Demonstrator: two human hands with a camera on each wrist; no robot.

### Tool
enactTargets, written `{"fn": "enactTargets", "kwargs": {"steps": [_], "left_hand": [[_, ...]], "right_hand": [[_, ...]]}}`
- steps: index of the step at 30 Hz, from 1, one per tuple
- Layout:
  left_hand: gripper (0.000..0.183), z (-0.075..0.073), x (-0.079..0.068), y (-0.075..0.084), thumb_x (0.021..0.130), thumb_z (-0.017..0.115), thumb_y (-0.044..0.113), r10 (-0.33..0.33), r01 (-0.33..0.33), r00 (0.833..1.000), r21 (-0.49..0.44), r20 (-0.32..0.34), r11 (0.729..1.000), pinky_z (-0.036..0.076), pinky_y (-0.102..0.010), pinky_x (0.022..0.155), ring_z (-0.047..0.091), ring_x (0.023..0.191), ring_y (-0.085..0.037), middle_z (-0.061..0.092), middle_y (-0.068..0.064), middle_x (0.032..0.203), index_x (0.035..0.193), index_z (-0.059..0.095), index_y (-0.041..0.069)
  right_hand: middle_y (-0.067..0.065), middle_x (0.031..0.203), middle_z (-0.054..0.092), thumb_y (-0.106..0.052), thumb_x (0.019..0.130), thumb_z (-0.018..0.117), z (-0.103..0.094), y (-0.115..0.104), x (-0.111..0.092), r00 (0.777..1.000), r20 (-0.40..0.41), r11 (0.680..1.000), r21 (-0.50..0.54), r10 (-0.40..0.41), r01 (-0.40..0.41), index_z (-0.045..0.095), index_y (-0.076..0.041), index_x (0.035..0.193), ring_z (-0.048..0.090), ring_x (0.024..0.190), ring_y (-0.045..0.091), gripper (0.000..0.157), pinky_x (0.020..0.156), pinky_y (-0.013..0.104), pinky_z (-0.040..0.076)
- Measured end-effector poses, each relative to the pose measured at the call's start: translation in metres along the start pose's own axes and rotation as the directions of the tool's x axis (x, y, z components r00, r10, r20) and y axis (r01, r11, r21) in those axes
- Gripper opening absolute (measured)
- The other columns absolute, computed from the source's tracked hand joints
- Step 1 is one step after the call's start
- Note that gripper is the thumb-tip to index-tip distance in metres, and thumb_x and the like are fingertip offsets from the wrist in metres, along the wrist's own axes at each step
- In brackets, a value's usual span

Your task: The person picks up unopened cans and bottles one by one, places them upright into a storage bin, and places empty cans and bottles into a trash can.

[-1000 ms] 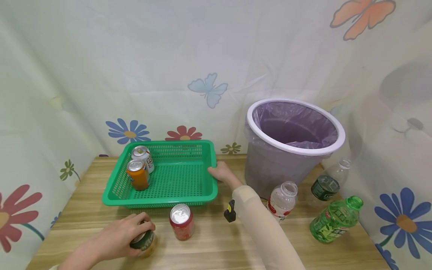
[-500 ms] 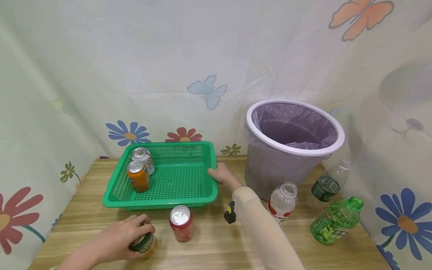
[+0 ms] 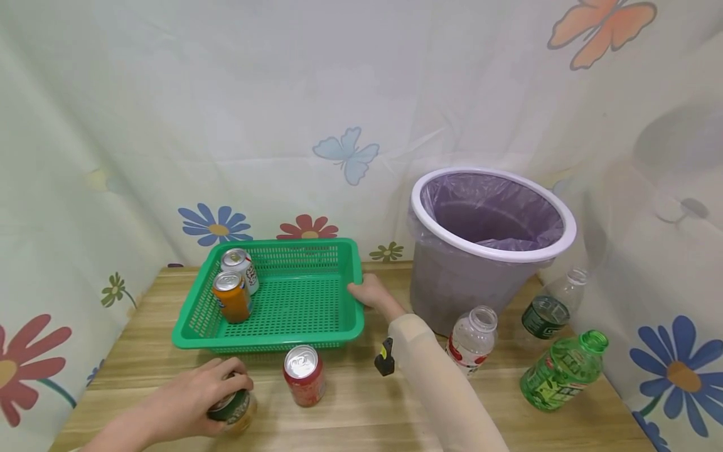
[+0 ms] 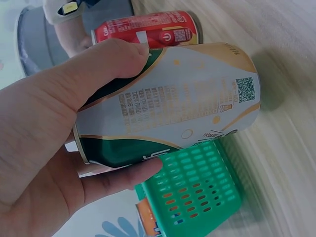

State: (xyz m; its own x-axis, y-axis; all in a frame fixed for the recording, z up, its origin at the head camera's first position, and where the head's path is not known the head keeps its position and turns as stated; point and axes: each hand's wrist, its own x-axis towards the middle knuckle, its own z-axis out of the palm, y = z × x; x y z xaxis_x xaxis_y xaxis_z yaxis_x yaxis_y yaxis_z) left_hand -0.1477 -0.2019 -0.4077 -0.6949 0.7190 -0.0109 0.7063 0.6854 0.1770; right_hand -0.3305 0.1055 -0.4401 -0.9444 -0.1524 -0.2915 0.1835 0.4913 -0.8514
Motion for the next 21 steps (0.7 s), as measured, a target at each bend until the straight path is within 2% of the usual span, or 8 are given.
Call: {"fn": "enactTargets", "kwargs": {"steps": [3,10,14,17,21], "left_hand": [[0.050,-0.003,-0.002,-0.001,0.067,0.080,0.032,0.005,-0.005,1.000,0.015,-0.005,1.000,0.049,-0.025,0.065,0.050,0.089,-0.013,0.049,0.006,0.106,0.110,0.057,0.024],[0.051,-0.012,-0.004,-0.002,0.066,0.080,0.032,-0.005,0.005,1.000,0.021,0.002,1.000,0.049,-0.026,0.064,0.049,0.087,-0.012,0.049,0.006,0.107,0.111,0.058,0.024],[0.051,-0.017,-0.004,-0.002,0.064,0.081,0.031,-0.014,0.014,1.000,0.026,0.002,1.000,0.048,-0.026,0.062,0.050,0.087,-0.013,0.050,0.005,0.107,0.109,0.058,0.024],[0.052,-0.021,-0.003,-0.001,0.063,0.082,0.029,-0.015,0.015,1.000,0.030,-0.003,0.999,0.049,-0.026,0.062,0.050,0.086,-0.014,0.050,0.005,0.105,0.108,0.058,0.023],[0.052,-0.026,-0.004,-0.002,0.062,0.083,0.029,0.004,-0.003,1.000,0.038,-0.021,0.999,0.049,-0.028,0.064,0.050,0.086,-0.013,0.049,0.007,0.104,0.106,0.057,0.023]], "right_hand": [[0.020,0.103,0.061,-0.017,0.095,0.045,0.000,0.000,0.001,1.000,0.006,1.000,0.009,0.005,-0.005,0.045,0.007,0.121,0.067,0.083,0.026,0.036,0.066,0.036,0.056],[0.019,0.096,0.062,-0.017,0.093,0.044,-0.001,0.005,0.006,0.998,0.042,0.999,0.022,-0.037,0.036,0.044,0.011,0.118,0.067,0.075,0.023,0.038,0.064,0.038,0.056],[0.020,0.102,0.062,-0.016,0.092,0.045,0.001,0.002,0.003,1.000,0.014,1.000,0.026,-0.008,0.008,0.047,0.007,0.118,0.067,0.081,0.025,0.034,0.068,0.038,0.056],[0.021,0.104,0.061,-0.016,0.092,0.045,0.002,0.002,0.003,1.000,0.004,1.000,0.020,-0.006,0.006,0.047,0.007,0.118,0.067,0.083,0.027,0.034,0.065,0.035,0.056],[0.022,0.104,0.061,-0.016,0.093,0.045,0.001,0.002,0.002,1.000,0.003,1.000,0.010,-0.007,0.007,0.046,0.007,0.119,0.067,0.083,0.027,0.034,0.066,0.036,0.056]]}}
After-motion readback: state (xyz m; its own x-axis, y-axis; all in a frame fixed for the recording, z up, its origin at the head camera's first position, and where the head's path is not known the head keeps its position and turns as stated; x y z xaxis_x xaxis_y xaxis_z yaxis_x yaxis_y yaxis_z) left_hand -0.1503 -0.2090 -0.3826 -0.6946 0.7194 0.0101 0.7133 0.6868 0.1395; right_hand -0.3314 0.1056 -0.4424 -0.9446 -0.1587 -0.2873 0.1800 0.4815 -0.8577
